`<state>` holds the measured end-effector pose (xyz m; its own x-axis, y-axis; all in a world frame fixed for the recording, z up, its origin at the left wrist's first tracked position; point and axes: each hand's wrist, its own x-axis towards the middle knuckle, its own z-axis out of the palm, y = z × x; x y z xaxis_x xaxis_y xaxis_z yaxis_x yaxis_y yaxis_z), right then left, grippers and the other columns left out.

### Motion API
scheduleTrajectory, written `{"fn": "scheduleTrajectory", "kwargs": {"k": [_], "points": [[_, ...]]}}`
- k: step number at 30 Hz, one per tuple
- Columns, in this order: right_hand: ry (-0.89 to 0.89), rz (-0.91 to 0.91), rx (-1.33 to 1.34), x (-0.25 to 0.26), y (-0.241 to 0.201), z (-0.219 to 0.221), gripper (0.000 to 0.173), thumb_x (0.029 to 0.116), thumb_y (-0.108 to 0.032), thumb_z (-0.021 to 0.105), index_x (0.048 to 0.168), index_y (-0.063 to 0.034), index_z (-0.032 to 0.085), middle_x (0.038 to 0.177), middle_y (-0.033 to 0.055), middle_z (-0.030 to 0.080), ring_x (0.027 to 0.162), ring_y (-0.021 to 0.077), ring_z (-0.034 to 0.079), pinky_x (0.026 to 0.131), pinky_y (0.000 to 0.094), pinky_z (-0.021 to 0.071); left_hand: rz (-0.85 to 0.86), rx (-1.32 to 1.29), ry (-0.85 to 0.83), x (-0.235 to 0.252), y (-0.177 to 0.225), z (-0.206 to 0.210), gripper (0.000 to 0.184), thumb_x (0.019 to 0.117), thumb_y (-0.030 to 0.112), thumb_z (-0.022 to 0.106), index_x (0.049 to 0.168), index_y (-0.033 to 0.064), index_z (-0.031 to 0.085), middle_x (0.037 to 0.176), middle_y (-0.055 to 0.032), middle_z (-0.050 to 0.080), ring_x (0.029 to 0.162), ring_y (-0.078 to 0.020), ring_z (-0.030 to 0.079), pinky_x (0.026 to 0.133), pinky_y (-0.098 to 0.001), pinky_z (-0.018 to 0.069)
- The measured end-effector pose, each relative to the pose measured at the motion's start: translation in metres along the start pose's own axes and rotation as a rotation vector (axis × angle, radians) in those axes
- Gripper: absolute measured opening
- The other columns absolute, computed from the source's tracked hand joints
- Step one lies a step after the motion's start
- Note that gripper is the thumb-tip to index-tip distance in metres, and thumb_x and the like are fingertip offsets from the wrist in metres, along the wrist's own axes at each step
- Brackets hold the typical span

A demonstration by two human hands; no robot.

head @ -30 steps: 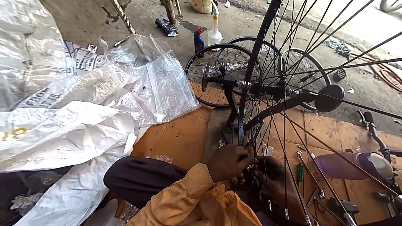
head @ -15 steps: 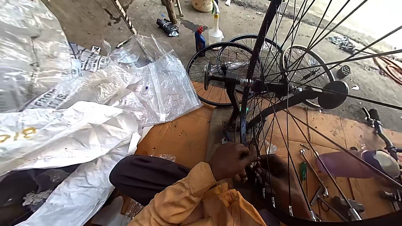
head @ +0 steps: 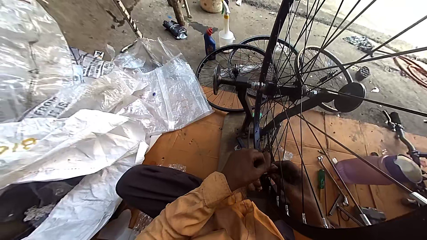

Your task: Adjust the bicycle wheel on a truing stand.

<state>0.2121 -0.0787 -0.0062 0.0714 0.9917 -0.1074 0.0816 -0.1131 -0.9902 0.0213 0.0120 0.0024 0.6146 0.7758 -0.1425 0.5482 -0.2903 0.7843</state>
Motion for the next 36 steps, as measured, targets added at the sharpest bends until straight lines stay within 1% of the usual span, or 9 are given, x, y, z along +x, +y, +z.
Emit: {"fn": "scheduleTrajectory", "kwargs": {"k": [6, 8, 12, 15, 17, 21, 26, 32, 36], "points": [[-0.030, 0.008, 0.012, -0.004, -0.006, -0.002, 0.030, 0.0834, -0.008, 0.078, 0.111, -0.0022, 0.068, 0.092, 0.0109, 0.073, 0.078, 0.0187, 0.070, 0.069, 0.0288, 0.0606, 0.040, -0.149, -0.130, 0.006, -0.007, -0.002, 0.031, 0.1007, 0.043, 0.063, 0.094, 0.0160, 0.076, 0.088, 0.0046, 0.067, 0.078, -0.0067, 0.063, 0.074, -0.0324, 0.0548], [-0.035, 0.027, 0.022, -0.005, -0.011, 0.001, 0.028, 0.0863, -0.004, 0.074, 0.114, -0.0018, 0.068, 0.097, 0.0110, 0.074, 0.084, 0.0182, 0.072, 0.075, 0.0286, 0.0614, 0.030, -0.121, -0.128, 0.009, -0.007, -0.001, 0.030, 0.0968, 0.043, 0.069, 0.088, 0.0159, 0.074, 0.084, 0.0047, 0.066, 0.076, -0.0075, 0.062, 0.072, -0.0336, 0.0539], [0.009, 0.104, -0.038, -0.001, -0.022, 0.010, 0.024, 0.0871, 0.006, 0.063, 0.109, -0.0018, 0.068, 0.090, 0.0064, 0.071, 0.076, 0.0127, 0.066, 0.068, 0.0260, 0.0567, 0.037, 0.019, 0.026, 0.004, 0.000, 0.006, 0.037, 0.0907, 0.045, 0.073, 0.074, 0.0132, 0.068, 0.075, 0.0018, 0.062, 0.073, -0.0129, 0.061, 0.069, -0.0385, 0.0530], [0.079, 0.094, -0.137, 0.002, -0.026, 0.009, 0.024, 0.0871, 0.006, 0.070, 0.109, -0.0031, 0.070, 0.094, 0.0065, 0.074, 0.082, 0.0140, 0.070, 0.075, 0.0286, 0.0606, -0.051, 0.018, 0.036, 0.002, -0.003, 0.003, 0.027, 0.0920, 0.044, 0.074, 0.087, 0.0171, 0.075, 0.084, 0.0043, 0.068, 0.077, -0.0109, 0.065, 0.071, -0.0398, 0.0560], [0.145, 0.078, -0.235, 0.001, -0.026, 0.009, 0.025, 0.0870, 0.002, 0.074, 0.111, -0.0052, 0.070, 0.093, 0.0046, 0.074, 0.079, 0.0132, 0.071, 0.072, 0.0289, 0.0616, -0.110, -0.023, 0.071, 0.002, -0.009, 0.002, 0.024, 0.0928, 0.044, 0.074, 0.097, 0.0207, 0.074, 0.088, 0.0057, 0.069, 0.078, -0.0104, 0.066, 0.071, -0.0408, 0.0570], [0.048, 0.096, -0.130, -0.003, -0.025, -0.004, 0.032, 0.0857, -0.009, 0.075, 0.116, -0.0051, 0.068, 0.090, 0.0074, 0.071, 0.077, 0.0172, 0.068, 0.069, 0.0311, 0.0598, 0.023, -0.250, 0.224, -0.004, -0.010, 0.000, 0.015, 0.0984, 0.030, 0.068, 0.100, 0.0154, 0.070, 0.083, 0.0041, 0.067, 0.069, -0.0079, 0.064, 0.062, -0.0307, 0.0581], [-0.007, 0.084, -0.054, 0.000, -0.008, 0.001, 0.027, 0.0868, -0.010, 0.075, 0.112, -0.0032, 0.068, 0.091, 0.0092, 0.073, 0.079, 0.0170, 0.070, 0.071, 0.0285, 0.0597, 0.085, -0.191, 0.095, -0.002, -0.002, 0.005, 0.019, 0.1003, 0.029, 0.066, 0.111, 0.0179, 0.077, 0.098, 0.0058, 0.071, 0.082, -0.0049, 0.066, 0.076, -0.0291, 0.0583], [-0.056, 0.090, -0.040, 0.002, -0.002, -0.002, 0.030, 0.0879, -0.015, 0.076, 0.116, -0.0062, 0.068, 0.098, 0.0096, 0.074, 0.086, 0.0190, 0.072, 0.078, 0.0313, 0.0612, 0.051, -0.152, 0.002, 0.008, -0.006, -0.001, 0.019, 0.1021, 0.029, 0.063, 0.099, 0.0179, 0.077, 0.088, 0.0064, 0.070, 0.075, -0.0056, 0.063, 0.069, -0.0308, 0.0551], [-0.076, 0.108, -0.048, 0.000, -0.009, -0.001, 0.029, 0.0881, -0.007, 0.074, 0.116, -0.0054, 0.067, 0.099, 0.0105, 0.073, 0.087, 0.0201, 0.072, 0.079, 0.0331, 0.0618, 0.065, -0.045, -0.199, 0.012, -0.008, -0.009, 0.033, 0.0981, 0.047, 0.065, 0.089, 0.0172, 0.075, 0.084, 0.0046, 0.066, 0.076, -0.0089, 0.062, 0.072, -0.0361, 0.0544]]}}
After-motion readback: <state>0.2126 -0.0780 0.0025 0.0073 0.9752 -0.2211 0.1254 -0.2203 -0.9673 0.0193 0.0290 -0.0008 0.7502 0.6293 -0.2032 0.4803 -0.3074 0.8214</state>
